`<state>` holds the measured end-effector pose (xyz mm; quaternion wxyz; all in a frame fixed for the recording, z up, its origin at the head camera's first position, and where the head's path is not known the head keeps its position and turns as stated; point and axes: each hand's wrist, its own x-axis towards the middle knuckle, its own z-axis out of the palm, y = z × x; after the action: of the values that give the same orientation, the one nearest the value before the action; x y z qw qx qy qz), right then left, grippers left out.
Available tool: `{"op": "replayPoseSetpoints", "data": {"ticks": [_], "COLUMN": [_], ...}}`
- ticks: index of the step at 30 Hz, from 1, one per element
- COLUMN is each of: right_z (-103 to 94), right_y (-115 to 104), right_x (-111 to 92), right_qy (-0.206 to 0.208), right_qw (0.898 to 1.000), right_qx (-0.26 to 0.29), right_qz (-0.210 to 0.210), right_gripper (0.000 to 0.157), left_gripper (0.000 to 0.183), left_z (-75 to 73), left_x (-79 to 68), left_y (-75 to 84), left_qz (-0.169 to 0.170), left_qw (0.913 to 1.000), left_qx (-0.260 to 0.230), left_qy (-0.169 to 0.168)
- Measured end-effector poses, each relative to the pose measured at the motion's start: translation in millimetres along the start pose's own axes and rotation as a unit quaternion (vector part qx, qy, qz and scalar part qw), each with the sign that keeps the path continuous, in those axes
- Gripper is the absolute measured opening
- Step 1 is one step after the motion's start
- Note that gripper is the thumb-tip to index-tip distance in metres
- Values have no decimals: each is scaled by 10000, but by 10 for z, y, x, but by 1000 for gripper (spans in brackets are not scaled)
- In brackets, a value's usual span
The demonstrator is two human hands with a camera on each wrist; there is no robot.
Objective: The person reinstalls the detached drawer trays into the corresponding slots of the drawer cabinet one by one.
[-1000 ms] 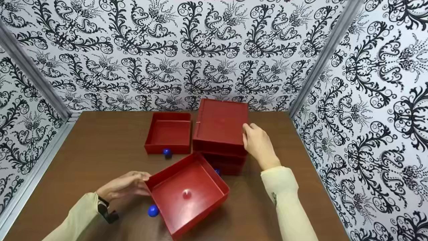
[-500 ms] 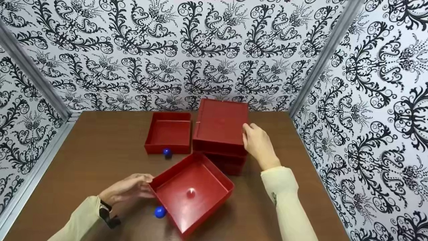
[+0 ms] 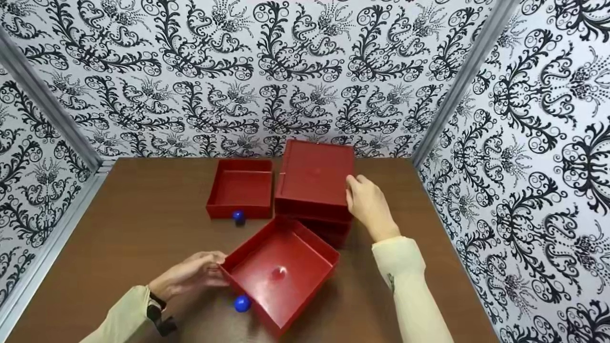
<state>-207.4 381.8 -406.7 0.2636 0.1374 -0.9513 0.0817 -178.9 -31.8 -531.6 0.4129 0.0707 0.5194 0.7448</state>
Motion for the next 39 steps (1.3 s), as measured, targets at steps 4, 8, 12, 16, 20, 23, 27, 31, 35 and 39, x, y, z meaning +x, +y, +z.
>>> {"op": "replayPoseSetpoints", "data": {"ticks": [4,8,12,16,20,23,27,31,35,39], "right_z": [7,3,-4,-7,-6,-1,11,16,15,15], "right_y": [3,0,-3,-5,-4,-1,5,-1,-2,4], "right_x": [3,2,3,1,-5,-9,-12,-11,-12,-16], "right_qy": [18,-18,-9,-8,-34,-22,43,86,80,81], "right_qw": [10000,10000,10000,10000,10000,10000,10000,10000,10000,10000], "right_qx": [-3,5,15,31,62,72,51,9,-5,20], "right_qz": [-26,14,4,-10,29,30,-5,-15,14,20], "right_gripper": [11,11,10,10,10,10,11,10,10,10], "left_gripper": [7,11,19,18,15,14,13,14,14,14], "left_z": [62,135,202,279,363,425,504,579,649,702], "left_x": [1,10,23,27,32,48,84,118,142,156], "left_y": [-40,-67,-92,-122,-162,-198,-251,-300,-328,-350], "left_qz": [85,89,136,200,274,346,444,529,600,672], "left_qw": [9999,9994,9987,9981,9974,9964,9947,9935,9925,9917], "left_qx": [-124,-174,-234,-312,-480,-638,-786,-845,-872,-882], "left_qy": [81,294,434,486,455,448,484,551,604,650]}}
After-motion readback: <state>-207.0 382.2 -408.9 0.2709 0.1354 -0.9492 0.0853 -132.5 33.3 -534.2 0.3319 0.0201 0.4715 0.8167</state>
